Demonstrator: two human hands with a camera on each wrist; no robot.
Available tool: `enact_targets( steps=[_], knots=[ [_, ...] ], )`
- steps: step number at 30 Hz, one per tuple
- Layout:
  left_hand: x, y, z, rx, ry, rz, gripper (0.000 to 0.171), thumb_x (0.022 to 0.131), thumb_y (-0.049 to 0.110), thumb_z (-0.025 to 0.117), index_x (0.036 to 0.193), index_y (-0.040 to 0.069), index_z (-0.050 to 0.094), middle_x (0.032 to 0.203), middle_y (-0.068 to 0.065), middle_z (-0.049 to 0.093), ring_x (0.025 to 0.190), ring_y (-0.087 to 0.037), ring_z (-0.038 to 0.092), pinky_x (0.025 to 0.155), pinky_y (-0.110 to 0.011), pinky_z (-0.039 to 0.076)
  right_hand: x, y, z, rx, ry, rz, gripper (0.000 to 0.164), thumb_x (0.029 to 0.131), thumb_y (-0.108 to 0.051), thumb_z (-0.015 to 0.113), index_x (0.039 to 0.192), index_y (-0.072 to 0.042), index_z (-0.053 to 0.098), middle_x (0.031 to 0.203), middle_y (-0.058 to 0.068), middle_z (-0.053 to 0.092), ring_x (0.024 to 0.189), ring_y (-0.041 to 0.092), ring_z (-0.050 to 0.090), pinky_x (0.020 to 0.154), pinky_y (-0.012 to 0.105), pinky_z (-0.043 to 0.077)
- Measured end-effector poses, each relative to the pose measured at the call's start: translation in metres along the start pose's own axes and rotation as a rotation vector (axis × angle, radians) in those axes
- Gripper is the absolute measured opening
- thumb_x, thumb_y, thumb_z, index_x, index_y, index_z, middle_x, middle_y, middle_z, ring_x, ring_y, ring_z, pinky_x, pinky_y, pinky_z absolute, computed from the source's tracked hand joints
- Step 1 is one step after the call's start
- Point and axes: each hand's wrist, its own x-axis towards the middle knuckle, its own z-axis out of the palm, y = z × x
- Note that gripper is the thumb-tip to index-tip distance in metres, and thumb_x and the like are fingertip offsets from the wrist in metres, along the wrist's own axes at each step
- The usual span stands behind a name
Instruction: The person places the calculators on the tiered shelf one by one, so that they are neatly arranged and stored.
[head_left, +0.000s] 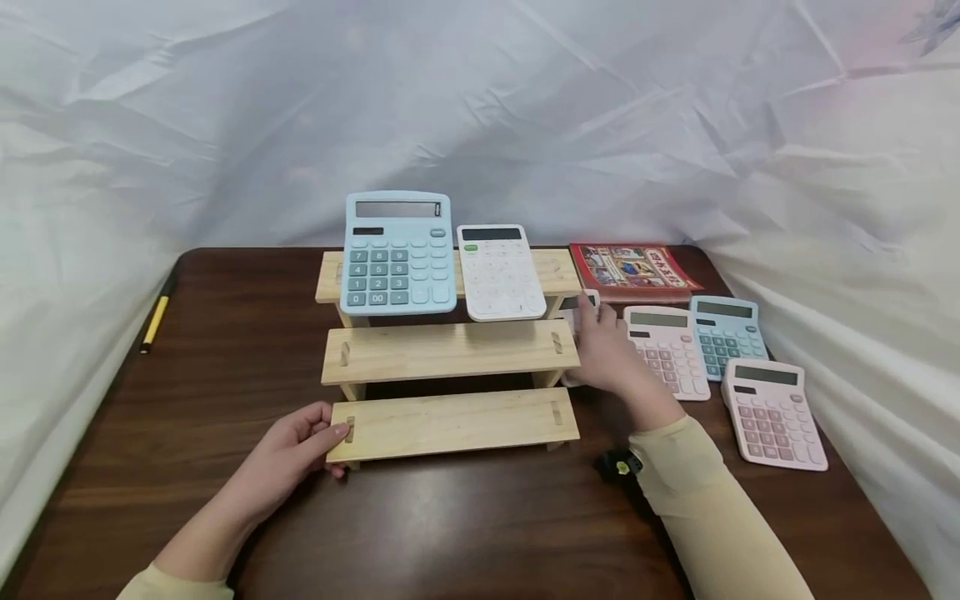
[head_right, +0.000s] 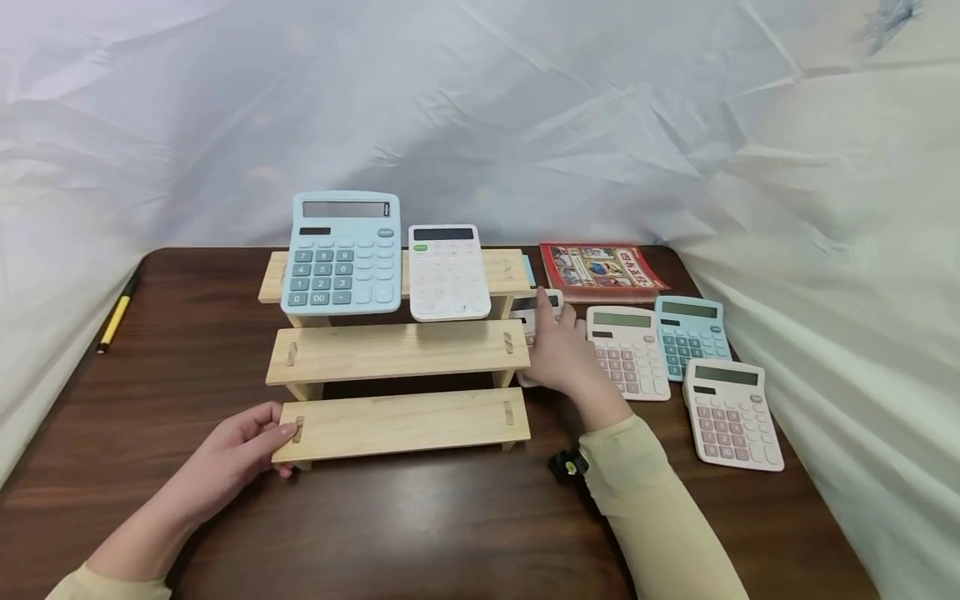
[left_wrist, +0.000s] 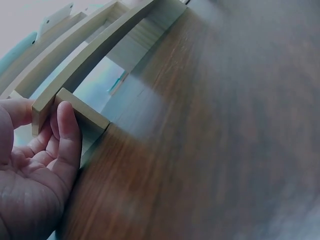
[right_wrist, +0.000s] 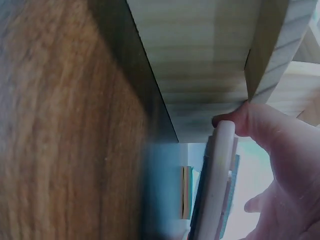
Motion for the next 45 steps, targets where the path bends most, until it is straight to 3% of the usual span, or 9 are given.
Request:
enact_targets(
  steps=[2, 9, 17, 20, 24, 27, 35, 43, 45],
  knots=[
    [0.002, -0.001, 0.000, -0.001, -0.004, 0.002, 0.036, 0.098, 0.025, 0.058, 0.103, -0.008, 0.045, 0.084, -0.022, 0.058, 0.070, -0.029, 0.063, 0.065, -0.045, 0.056, -0.002, 0.002, -0.002, 0.029, 0.017, -0.002, 0.133, 0.061, -0.034, 0.086, 0.156, -0.014, -0.005, 0.149, 0.038, 0.009, 0.133, 0.060, 0.014, 0.091, 0.069, 0.038],
    [0.015, -0.002, -0.002, -0.012, -0.039, 0.043, 0.036, 0.100, 0.024, 0.057, 0.105, -0.009, 0.046, 0.088, -0.022, 0.057, 0.074, -0.027, 0.062, 0.066, -0.044, 0.056, -0.009, 0.005, -0.016, 0.081, 0.053, 0.013, 0.119, 0.076, -0.063, 0.069, 0.155, -0.021, -0.009, 0.151, 0.034, 0.008, 0.132, 0.059, 0.017, 0.095, 0.070, 0.033],
    [0.018, -0.001, -0.005, -0.040, -0.062, 0.022, 0.036, 0.100, 0.023, 0.056, 0.106, -0.010, 0.044, 0.092, -0.024, 0.056, 0.074, -0.027, 0.061, 0.066, -0.043, 0.056, -0.018, 0.012, -0.046, 0.065, 0.049, 0.037, 0.114, 0.079, -0.049, 0.071, 0.155, -0.019, -0.008, 0.153, 0.032, 0.003, 0.133, 0.060, 0.014, 0.092, 0.074, 0.031],
    [0.017, -0.001, -0.010, -0.061, -0.114, 0.013, 0.033, 0.101, 0.021, 0.055, 0.103, -0.009, 0.043, 0.095, -0.023, 0.056, 0.076, -0.027, 0.061, 0.067, -0.044, 0.056, -0.027, 0.012, -0.061, 0.052, 0.069, 0.031, 0.115, 0.079, -0.051, 0.071, 0.155, -0.020, -0.009, 0.153, 0.033, 0.004, 0.133, 0.060, 0.013, 0.094, 0.075, 0.027],
    [0.020, 0.001, -0.022, -0.099, -0.238, -0.005, 0.025, 0.102, 0.015, 0.051, 0.107, -0.008, 0.046, 0.096, -0.022, 0.060, 0.077, -0.027, 0.063, 0.068, -0.044, 0.056, -0.047, 0.001, -0.083, 0.048, 0.126, 0.006, 0.115, 0.077, -0.052, 0.073, 0.156, -0.022, -0.006, 0.155, 0.028, 0.004, 0.134, 0.056, 0.015, 0.094, 0.074, 0.028],
    [0.023, 0.001, -0.032, -0.110, -0.318, -0.009, 0.022, 0.102, 0.011, 0.048, 0.113, -0.008, 0.047, 0.092, -0.024, 0.063, 0.074, -0.027, 0.064, 0.065, -0.042, 0.057, -0.063, -0.012, -0.095, 0.060, 0.156, -0.052, 0.112, 0.076, -0.048, 0.075, 0.157, -0.024, 0.001, 0.156, 0.023, 0.005, 0.134, 0.051, 0.020, 0.091, 0.069, 0.035],
    [0.025, 0.001, -0.041, -0.131, -0.417, -0.013, 0.027, 0.103, 0.008, 0.043, 0.125, -0.009, 0.044, 0.104, -0.030, 0.061, 0.078, -0.030, 0.065, 0.069, -0.049, 0.056, -0.100, -0.042, -0.103, 0.011, 0.149, -0.286, 0.105, 0.069, -0.037, 0.083, 0.154, -0.024, 0.021, 0.151, 0.017, 0.022, 0.114, 0.036, 0.044, 0.082, 0.051, 0.045],
    [0.027, 0.005, -0.035, -0.122, -0.388, -0.010, 0.023, 0.102, 0.009, 0.048, 0.116, -0.008, 0.041, 0.111, -0.029, 0.059, 0.080, -0.033, 0.065, 0.070, -0.054, 0.054, -0.115, -0.053, -0.087, -0.119, 0.048, -0.436, 0.105, 0.064, -0.045, 0.081, 0.152, -0.025, 0.028, 0.151, 0.009, 0.027, 0.117, 0.024, 0.042, 0.083, 0.043, 0.047],
    [0.028, 0.004, -0.033, -0.125, -0.378, -0.004, 0.021, 0.102, 0.008, 0.049, 0.114, -0.007, 0.040, 0.109, -0.029, 0.059, 0.080, -0.033, 0.065, 0.069, -0.055, 0.054, -0.115, -0.056, -0.080, -0.155, 0.044, -0.455, 0.104, 0.063, -0.047, 0.079, 0.152, -0.024, 0.030, 0.151, 0.008, 0.028, 0.119, 0.027, 0.041, 0.085, 0.045, 0.046]
  ],
)
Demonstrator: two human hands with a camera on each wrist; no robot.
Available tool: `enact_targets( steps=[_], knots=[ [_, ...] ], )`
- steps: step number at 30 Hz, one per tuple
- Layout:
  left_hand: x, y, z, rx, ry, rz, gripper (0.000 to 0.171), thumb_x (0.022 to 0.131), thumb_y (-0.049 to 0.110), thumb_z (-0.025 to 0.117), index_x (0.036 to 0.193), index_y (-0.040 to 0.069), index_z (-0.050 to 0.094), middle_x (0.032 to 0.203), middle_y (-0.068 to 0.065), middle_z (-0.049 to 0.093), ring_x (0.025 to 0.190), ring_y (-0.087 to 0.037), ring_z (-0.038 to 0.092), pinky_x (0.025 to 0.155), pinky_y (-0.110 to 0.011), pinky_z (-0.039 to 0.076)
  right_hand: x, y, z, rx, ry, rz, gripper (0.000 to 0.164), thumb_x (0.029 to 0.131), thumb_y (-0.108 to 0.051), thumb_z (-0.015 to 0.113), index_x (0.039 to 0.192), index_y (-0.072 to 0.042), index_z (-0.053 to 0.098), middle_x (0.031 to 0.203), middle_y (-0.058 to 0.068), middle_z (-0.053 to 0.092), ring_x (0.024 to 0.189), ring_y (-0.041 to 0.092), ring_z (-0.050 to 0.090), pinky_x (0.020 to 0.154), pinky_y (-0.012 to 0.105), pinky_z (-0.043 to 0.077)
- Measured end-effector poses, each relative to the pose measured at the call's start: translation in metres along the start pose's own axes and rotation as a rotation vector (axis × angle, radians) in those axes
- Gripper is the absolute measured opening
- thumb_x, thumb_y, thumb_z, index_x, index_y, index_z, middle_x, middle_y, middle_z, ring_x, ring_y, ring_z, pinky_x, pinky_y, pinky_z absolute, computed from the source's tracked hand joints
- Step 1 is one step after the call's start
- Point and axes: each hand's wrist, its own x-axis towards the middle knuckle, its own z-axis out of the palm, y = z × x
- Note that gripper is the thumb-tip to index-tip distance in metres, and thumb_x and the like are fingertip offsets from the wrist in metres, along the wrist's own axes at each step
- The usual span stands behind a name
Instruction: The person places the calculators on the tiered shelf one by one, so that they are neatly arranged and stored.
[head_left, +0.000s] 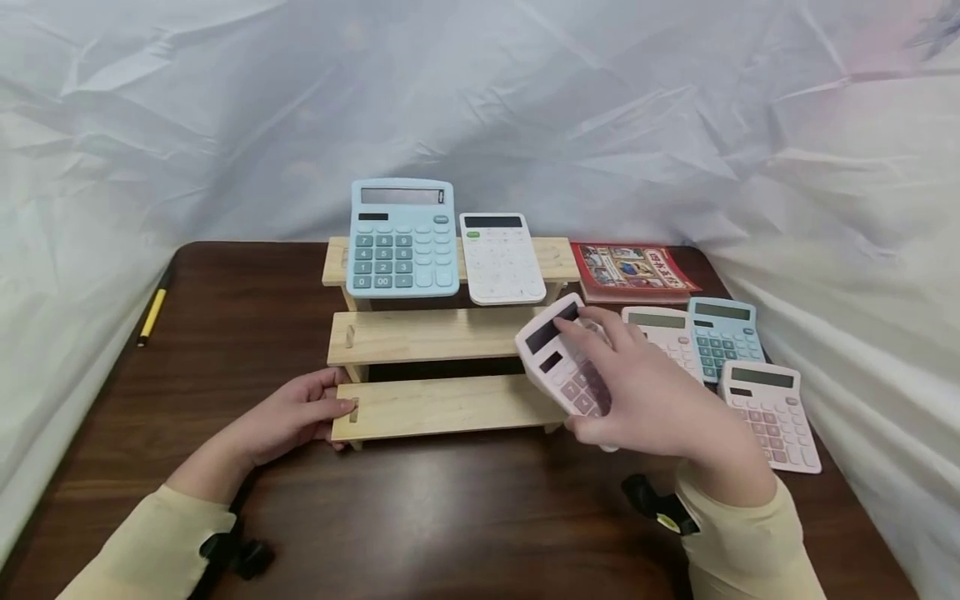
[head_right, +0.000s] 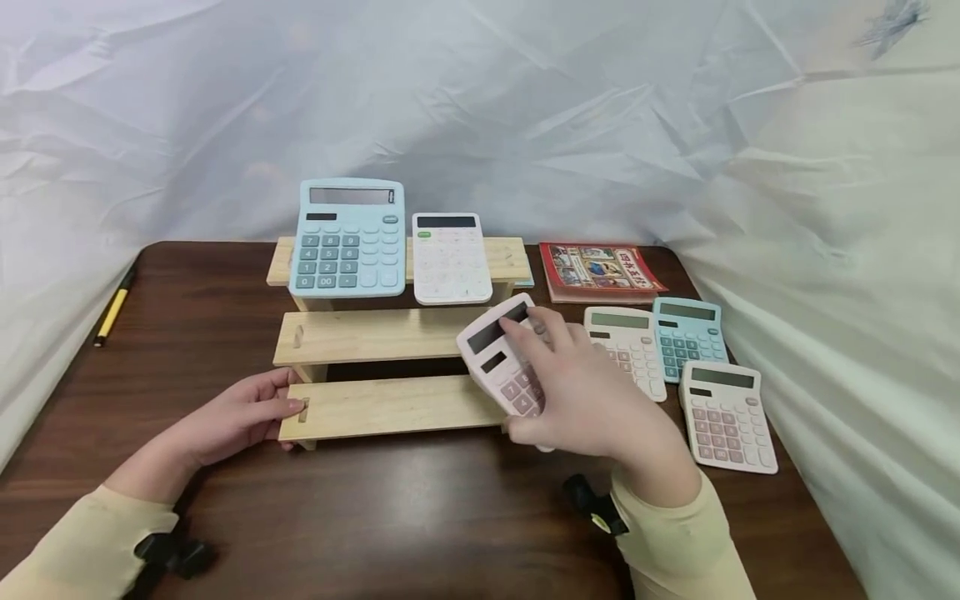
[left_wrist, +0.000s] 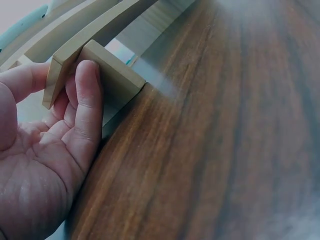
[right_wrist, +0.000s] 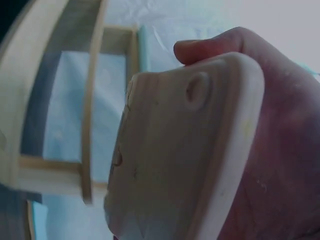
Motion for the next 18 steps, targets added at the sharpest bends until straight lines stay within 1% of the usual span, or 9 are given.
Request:
enact_targets(
  steps=[3, 7, 9, 12, 18],
  knots=[
    [0.003, 0.000, -0.001, -0.003, 0.008, 0.018, 0.023, 0.101, 0.007, 0.050, 0.115, -0.007, 0.037, 0.108, -0.030, 0.059, 0.080, -0.034, 0.065, 0.067, -0.056, 0.054, 0.005, -0.006, 0.008, -0.047, 0.005, -0.010, 0.103, 0.063, -0.050, 0.076, 0.152, -0.024, 0.031, 0.151, 0.010, 0.028, 0.121, 0.032, 0.042, 0.087, 0.050, 0.045],
    [0.006, -0.002, 0.000, -0.023, 0.014, 0.015, 0.031, 0.101, 0.007, 0.051, 0.121, -0.006, 0.031, 0.109, -0.031, 0.060, 0.078, -0.032, 0.066, 0.067, -0.054, 0.055, 0.012, -0.013, 0.016, -0.109, 0.033, -0.007, 0.102, 0.063, -0.055, 0.073, 0.151, -0.024, 0.033, 0.153, 0.012, 0.027, 0.124, 0.037, 0.041, 0.087, 0.057, 0.043],
    [0.005, -0.003, 0.000, -0.026, 0.018, 0.009, 0.034, 0.100, 0.007, 0.052, 0.122, -0.005, 0.029, 0.109, -0.031, 0.060, 0.076, -0.032, 0.067, 0.067, -0.053, 0.055, 0.016, -0.018, 0.021, -0.136, 0.066, -0.001, 0.100, 0.062, -0.057, 0.072, 0.150, -0.025, 0.036, 0.153, 0.012, 0.029, 0.126, 0.037, 0.040, 0.086, 0.058, 0.043],
    [0.004, -0.002, -0.002, -0.023, 0.009, -0.005, 0.038, 0.100, 0.007, 0.053, 0.125, -0.005, 0.027, 0.110, -0.032, 0.061, 0.078, -0.033, 0.068, 0.066, -0.051, 0.056, 0.022, -0.027, 0.029, -0.150, 0.111, -0.009, 0.095, 0.063, -0.058, 0.069, 0.147, -0.024, 0.041, 0.151, 0.014, 0.032, 0.126, 0.039, 0.039, 0.084, 0.058, 0.042],
    [0.007, 0.002, -0.009, -0.021, -0.046, -0.050, 0.045, 0.099, 0.007, 0.053, 0.131, -0.008, 0.024, 0.111, -0.033, 0.060, 0.086, -0.037, 0.067, 0.068, -0.049, 0.057, 0.031, -0.040, 0.041, -0.154, 0.175, 0.009, 0.091, 0.064, -0.058, 0.068, 0.144, -0.022, 0.044, 0.143, 0.016, 0.038, 0.125, 0.041, 0.039, 0.084, 0.057, 0.041]
  ],
)
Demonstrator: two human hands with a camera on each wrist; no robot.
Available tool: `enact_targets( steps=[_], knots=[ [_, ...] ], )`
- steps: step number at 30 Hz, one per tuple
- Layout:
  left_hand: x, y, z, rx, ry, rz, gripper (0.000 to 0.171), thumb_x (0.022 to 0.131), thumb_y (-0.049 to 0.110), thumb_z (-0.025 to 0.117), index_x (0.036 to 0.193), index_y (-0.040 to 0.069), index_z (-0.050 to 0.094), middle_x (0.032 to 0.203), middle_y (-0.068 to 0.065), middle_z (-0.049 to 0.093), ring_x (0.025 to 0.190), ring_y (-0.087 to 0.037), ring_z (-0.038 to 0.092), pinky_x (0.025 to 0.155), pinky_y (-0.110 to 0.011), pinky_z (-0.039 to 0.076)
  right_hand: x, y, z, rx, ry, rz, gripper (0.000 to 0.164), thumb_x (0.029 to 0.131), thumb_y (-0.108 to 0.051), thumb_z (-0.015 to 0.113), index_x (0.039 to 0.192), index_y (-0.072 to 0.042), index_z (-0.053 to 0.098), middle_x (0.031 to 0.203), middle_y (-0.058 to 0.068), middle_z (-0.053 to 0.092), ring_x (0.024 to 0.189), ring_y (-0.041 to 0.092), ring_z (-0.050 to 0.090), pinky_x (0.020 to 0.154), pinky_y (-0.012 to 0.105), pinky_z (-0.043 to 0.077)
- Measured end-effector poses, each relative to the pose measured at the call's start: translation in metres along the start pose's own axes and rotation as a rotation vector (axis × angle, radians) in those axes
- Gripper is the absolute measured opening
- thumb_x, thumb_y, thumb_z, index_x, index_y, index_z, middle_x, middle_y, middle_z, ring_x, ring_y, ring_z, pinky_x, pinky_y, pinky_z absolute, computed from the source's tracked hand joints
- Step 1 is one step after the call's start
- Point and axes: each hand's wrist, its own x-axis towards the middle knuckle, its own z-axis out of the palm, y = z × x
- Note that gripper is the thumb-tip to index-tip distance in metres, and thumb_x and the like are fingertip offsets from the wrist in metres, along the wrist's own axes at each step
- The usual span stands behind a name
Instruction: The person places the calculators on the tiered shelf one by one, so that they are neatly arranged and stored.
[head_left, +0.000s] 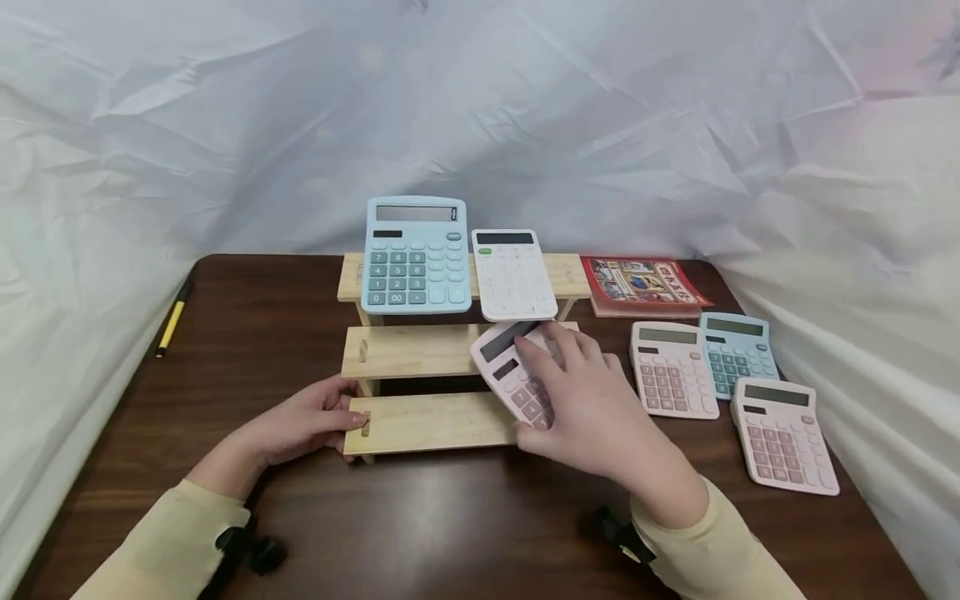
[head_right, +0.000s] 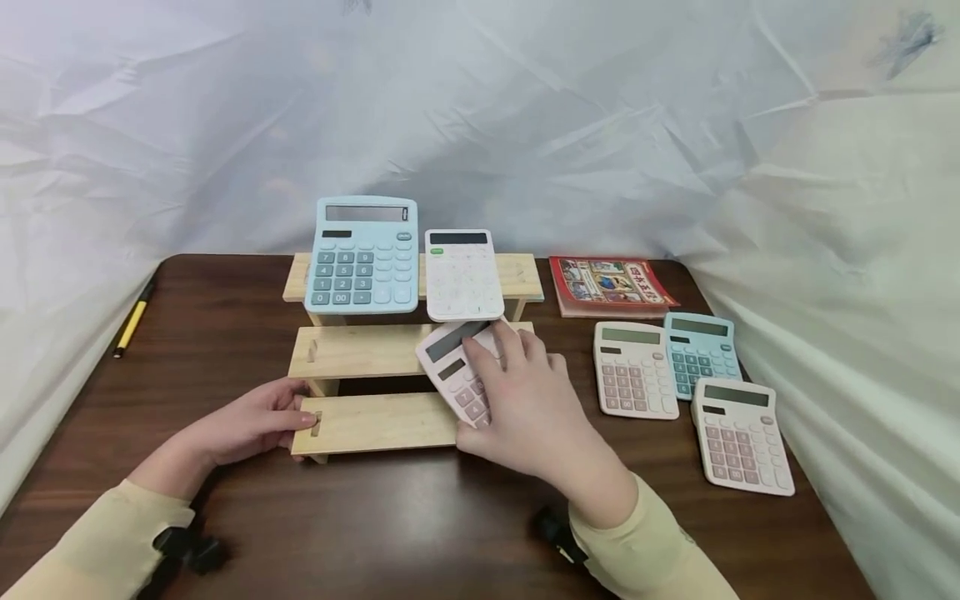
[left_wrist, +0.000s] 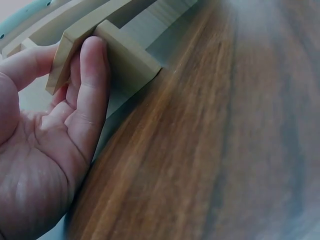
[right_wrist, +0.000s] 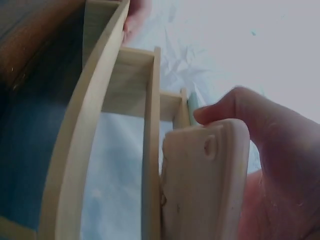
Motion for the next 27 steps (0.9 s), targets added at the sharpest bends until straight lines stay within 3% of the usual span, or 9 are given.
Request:
enact_targets(
  steps=[8, 13, 16, 22, 27],
  knots=[
    [-0.003, 0.003, -0.002, -0.008, -0.022, -0.036, 0.059, 0.099, 0.006, 0.054, 0.140, -0.009, 0.014, 0.112, -0.033, 0.059, 0.086, -0.037, 0.067, 0.069, -0.051, 0.056, 0.012, -0.017, 0.018, 0.016, 0.082, -0.005, 0.090, 0.071, -0.076, 0.062, 0.141, -0.021, 0.046, 0.130, 0.015, 0.043, 0.121, 0.040, 0.040, 0.083, 0.055, 0.041],
    [-0.008, 0.005, -0.004, -0.026, -0.036, -0.052, 0.059, 0.098, 0.003, 0.054, 0.140, -0.009, 0.013, 0.117, -0.033, 0.058, 0.097, -0.041, 0.064, 0.074, -0.051, 0.056, 0.015, -0.025, 0.025, 0.057, 0.087, -0.033, 0.098, 0.073, -0.085, 0.049, 0.146, -0.021, 0.039, 0.131, 0.013, 0.043, 0.122, 0.040, 0.039, 0.088, 0.056, 0.041],
    [-0.008, 0.005, -0.004, -0.021, -0.030, -0.040, 0.058, 0.098, 0.003, 0.054, 0.139, -0.009, 0.015, 0.119, -0.033, 0.057, 0.102, -0.042, 0.062, 0.077, -0.051, 0.055, 0.017, -0.022, 0.023, 0.091, 0.065, -0.066, 0.102, 0.071, -0.086, 0.049, 0.149, -0.022, 0.034, 0.134, 0.011, 0.042, 0.124, 0.039, 0.037, 0.092, 0.055, 0.040],
    [-0.005, 0.004, -0.003, -0.020, 0.002, 0.004, 0.057, 0.098, 0.003, 0.054, 0.140, -0.007, 0.017, 0.121, -0.031, 0.057, 0.103, -0.041, 0.062, 0.078, -0.049, 0.055, 0.018, -0.001, 0.011, 0.159, -0.023, -0.210, 0.103, 0.070, -0.077, 0.064, 0.151, -0.021, 0.033, 0.145, 0.009, 0.035, 0.131, 0.033, 0.031, 0.103, 0.046, 0.035],
    [-0.002, 0.000, -0.004, -0.021, 0.003, 0.007, 0.054, 0.098, 0.002, 0.053, 0.138, -0.008, 0.018, 0.120, -0.031, 0.058, 0.104, -0.042, 0.062, 0.080, -0.050, 0.054, 0.019, 0.016, 0.005, 0.188, -0.094, -0.364, 0.094, 0.075, -0.054, 0.076, 0.151, -0.019, 0.034, 0.156, 0.007, 0.027, 0.142, 0.030, 0.022, 0.110, 0.047, 0.031]
  ],
)
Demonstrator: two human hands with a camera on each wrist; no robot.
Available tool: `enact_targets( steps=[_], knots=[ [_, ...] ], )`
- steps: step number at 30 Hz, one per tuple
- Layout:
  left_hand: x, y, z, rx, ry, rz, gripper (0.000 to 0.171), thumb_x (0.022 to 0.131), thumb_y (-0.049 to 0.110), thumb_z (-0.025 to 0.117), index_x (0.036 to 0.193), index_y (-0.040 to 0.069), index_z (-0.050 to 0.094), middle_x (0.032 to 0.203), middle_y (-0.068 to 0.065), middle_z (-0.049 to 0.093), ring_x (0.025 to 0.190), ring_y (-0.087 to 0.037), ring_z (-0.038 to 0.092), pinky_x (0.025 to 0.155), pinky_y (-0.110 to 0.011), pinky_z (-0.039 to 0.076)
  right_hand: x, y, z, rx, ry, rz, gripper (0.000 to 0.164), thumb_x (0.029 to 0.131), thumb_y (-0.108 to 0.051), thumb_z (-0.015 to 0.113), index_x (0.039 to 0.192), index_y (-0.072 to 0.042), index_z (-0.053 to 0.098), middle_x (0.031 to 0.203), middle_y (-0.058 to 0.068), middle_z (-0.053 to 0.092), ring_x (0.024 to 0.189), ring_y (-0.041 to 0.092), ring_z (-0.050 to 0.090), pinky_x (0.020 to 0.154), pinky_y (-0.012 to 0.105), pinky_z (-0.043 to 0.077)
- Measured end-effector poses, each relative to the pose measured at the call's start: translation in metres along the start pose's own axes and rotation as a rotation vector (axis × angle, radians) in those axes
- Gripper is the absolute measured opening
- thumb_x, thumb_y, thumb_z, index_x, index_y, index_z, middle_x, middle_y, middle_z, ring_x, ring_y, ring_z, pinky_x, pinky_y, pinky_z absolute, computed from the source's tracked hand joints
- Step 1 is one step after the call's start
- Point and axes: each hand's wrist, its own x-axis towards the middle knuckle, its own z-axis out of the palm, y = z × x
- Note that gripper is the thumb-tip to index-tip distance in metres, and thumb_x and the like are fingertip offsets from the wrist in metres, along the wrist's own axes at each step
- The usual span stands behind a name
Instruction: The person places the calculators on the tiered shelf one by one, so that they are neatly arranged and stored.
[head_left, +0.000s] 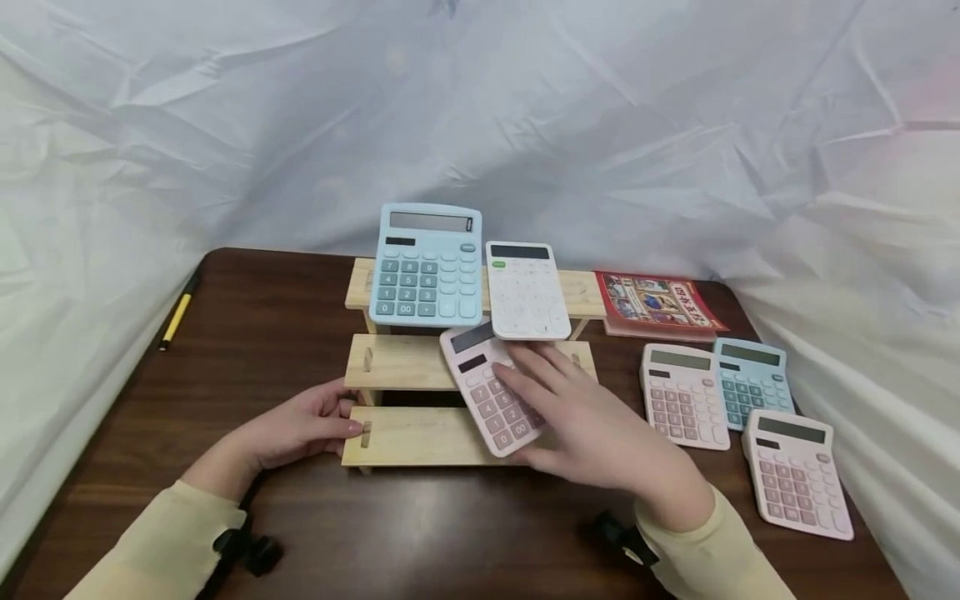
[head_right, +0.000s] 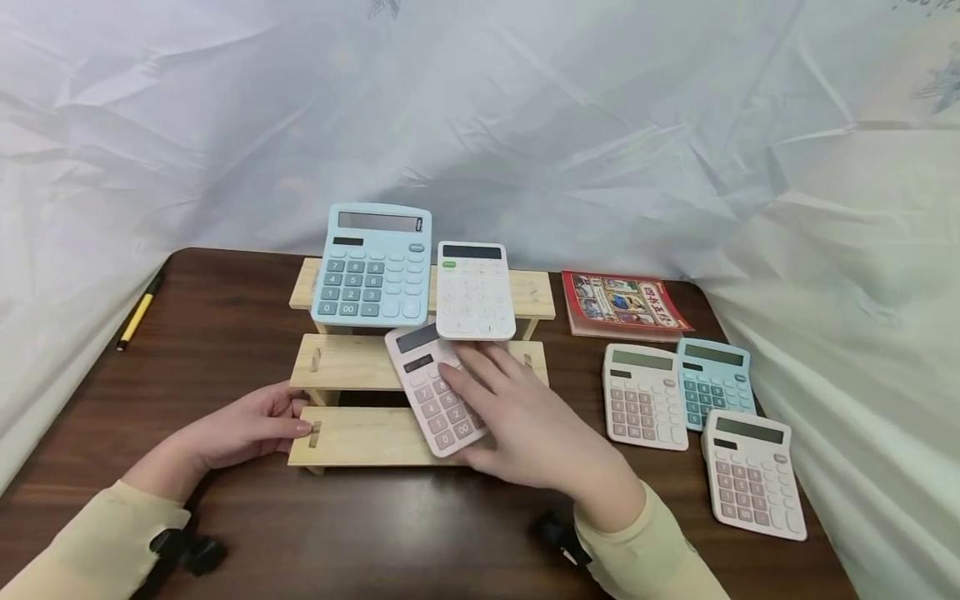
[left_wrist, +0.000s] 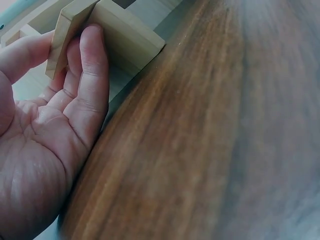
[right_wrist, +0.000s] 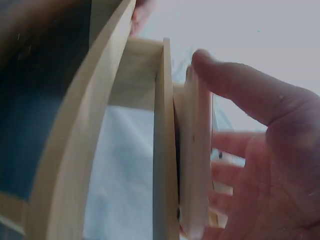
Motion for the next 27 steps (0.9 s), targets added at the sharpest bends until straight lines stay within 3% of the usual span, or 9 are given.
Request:
enact_targets(
  steps=[4, 10, 19, 27],
  knots=[
    [-0.001, 0.000, 0.001, 0.016, 0.020, 0.018, 0.052, 0.098, 0.002, 0.053, 0.137, -0.008, 0.021, 0.120, -0.031, 0.058, 0.103, -0.042, 0.063, 0.080, -0.050, 0.055, 0.001, 0.004, -0.001, 0.026, 0.047, -0.065, 0.081, 0.078, -0.039, 0.077, 0.147, -0.017, 0.042, 0.157, 0.004, 0.028, 0.141, 0.026, 0.025, 0.108, 0.045, 0.034],
    [-0.003, 0.000, 0.002, 0.038, 0.047, 0.044, 0.055, 0.099, 0.004, 0.053, 0.141, -0.006, 0.019, 0.121, -0.029, 0.058, 0.103, -0.040, 0.063, 0.079, -0.049, 0.055, 0.012, 0.001, 0.006, 0.044, 0.102, -0.074, 0.069, 0.081, -0.042, 0.074, 0.141, -0.019, 0.050, 0.154, 0.001, 0.032, 0.136, 0.019, 0.030, 0.104, 0.039, 0.037],
    [0.002, -0.003, 0.002, 0.052, 0.058, 0.056, 0.047, 0.099, 0.004, 0.053, 0.133, -0.010, 0.025, 0.119, -0.029, 0.059, 0.100, -0.038, 0.064, 0.077, -0.048, 0.055, 0.015, -0.002, 0.017, 0.049, 0.148, -0.073, 0.058, 0.084, -0.036, 0.068, 0.137, -0.017, 0.054, 0.150, 0.005, 0.037, 0.133, 0.022, 0.033, 0.098, 0.040, 0.043],
    [-0.001, -0.005, 0.006, 0.057, 0.086, 0.060, 0.052, 0.098, 0.004, 0.054, 0.138, -0.008, 0.022, 0.121, -0.028, 0.058, 0.101, -0.038, 0.064, 0.079, -0.049, 0.055, 0.015, -0.010, 0.027, 0.063, 0.199, -0.090, 0.048, 0.090, -0.039, 0.068, 0.132, -0.018, 0.060, 0.148, 0.009, 0.039, 0.136, 0.028, 0.033, 0.107, 0.044, 0.036]
  ],
)
